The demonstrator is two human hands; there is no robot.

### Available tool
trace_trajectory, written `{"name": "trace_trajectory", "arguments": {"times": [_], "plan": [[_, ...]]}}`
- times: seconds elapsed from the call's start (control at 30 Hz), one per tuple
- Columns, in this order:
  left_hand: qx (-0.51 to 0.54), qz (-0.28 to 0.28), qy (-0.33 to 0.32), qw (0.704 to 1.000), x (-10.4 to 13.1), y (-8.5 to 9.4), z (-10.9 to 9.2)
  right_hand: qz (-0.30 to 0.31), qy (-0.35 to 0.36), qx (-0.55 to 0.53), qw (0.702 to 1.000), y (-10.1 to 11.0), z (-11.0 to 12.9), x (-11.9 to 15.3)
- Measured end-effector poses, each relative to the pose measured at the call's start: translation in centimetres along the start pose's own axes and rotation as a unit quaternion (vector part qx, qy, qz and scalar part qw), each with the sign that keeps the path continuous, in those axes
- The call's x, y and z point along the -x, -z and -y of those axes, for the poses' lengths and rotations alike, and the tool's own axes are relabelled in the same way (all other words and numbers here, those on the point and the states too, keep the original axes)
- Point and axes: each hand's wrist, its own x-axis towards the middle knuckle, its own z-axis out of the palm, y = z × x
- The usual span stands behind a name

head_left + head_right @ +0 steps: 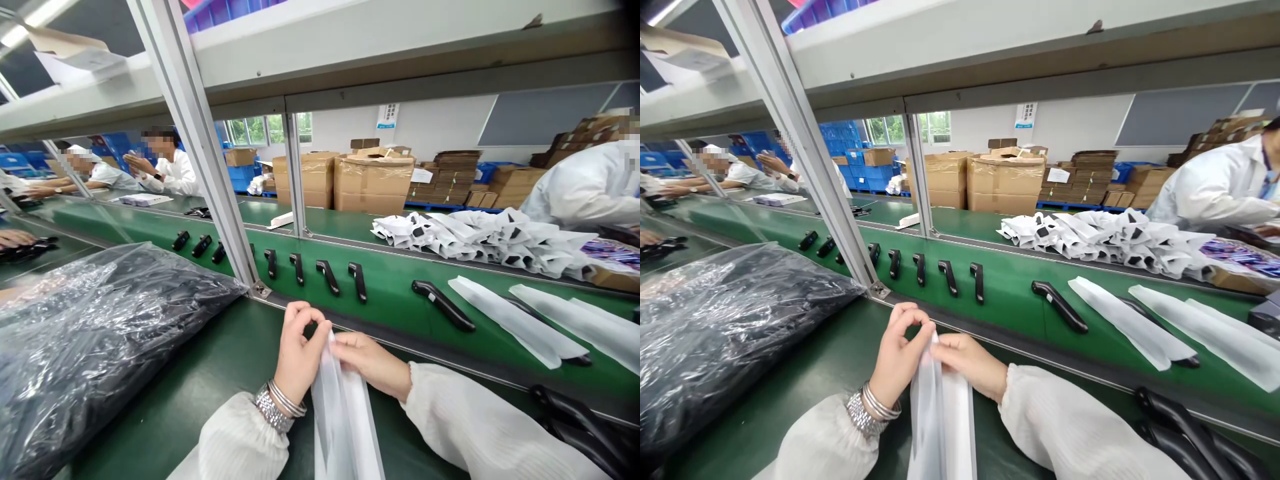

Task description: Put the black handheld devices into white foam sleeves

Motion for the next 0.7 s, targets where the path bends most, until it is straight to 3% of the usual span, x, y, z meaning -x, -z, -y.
{"name": "trace_trajectory", "arguments": {"times": [0.07, 0.13, 0.17, 0.23, 0.3, 0.33, 0.47, 0.6, 0.7], "plan": [[-0.003, 0.011, 0.019, 1.0, -0.3, 0.3, 1.0, -0.005, -0.01, -0.011, 1.0, 0.4, 0.7, 0.2], [-0.046, 0.049, 0.038, 0.997, -0.4, 0.8, 2.1, -0.103, 0.042, 0.056, 0.992, 2.3, 2.3, 0.3], [-0.083, 0.072, 0.049, 0.993, -0.4, 1.2, 2.5, -0.17, 0.072, 0.133, 0.974, 3.6, 3.3, 0.3], [-0.167, 0.122, 0.068, 0.976, -0.3, 1.7, 3.2, -0.292, 0.11, 0.324, 0.893, 6.8, 5.3, -0.1], [-0.228, 0.17, 0.07, 0.956, -0.1, 2.0, 3.4, -0.35, 0.113, 0.462, 0.807, 9.5, 6.8, -1.0], [-0.243, 0.189, 0.062, 0.95, 0.1, 2.0, 3.4, -0.358, 0.109, 0.495, 0.784, 10.4, 7.1, -1.7], [-0.244, 0.211, 0.018, 0.946, 0.4, 1.2, 3.2, -0.32, 0.087, 0.507, 0.796, 10.4, 6.0, -6.0], [-0.245, 0.194, -0.006, 0.95, 0.8, 0.6, 3.1, -0.306, 0.049, 0.465, 0.83, 8.9, 3.4, -10.4], [-0.248, 0.185, -0.024, 0.951, 0.9, 0.7, 3.1, -0.307, 0.038, 0.397, 0.864, 8.9, 2.3, -11.9]]}}
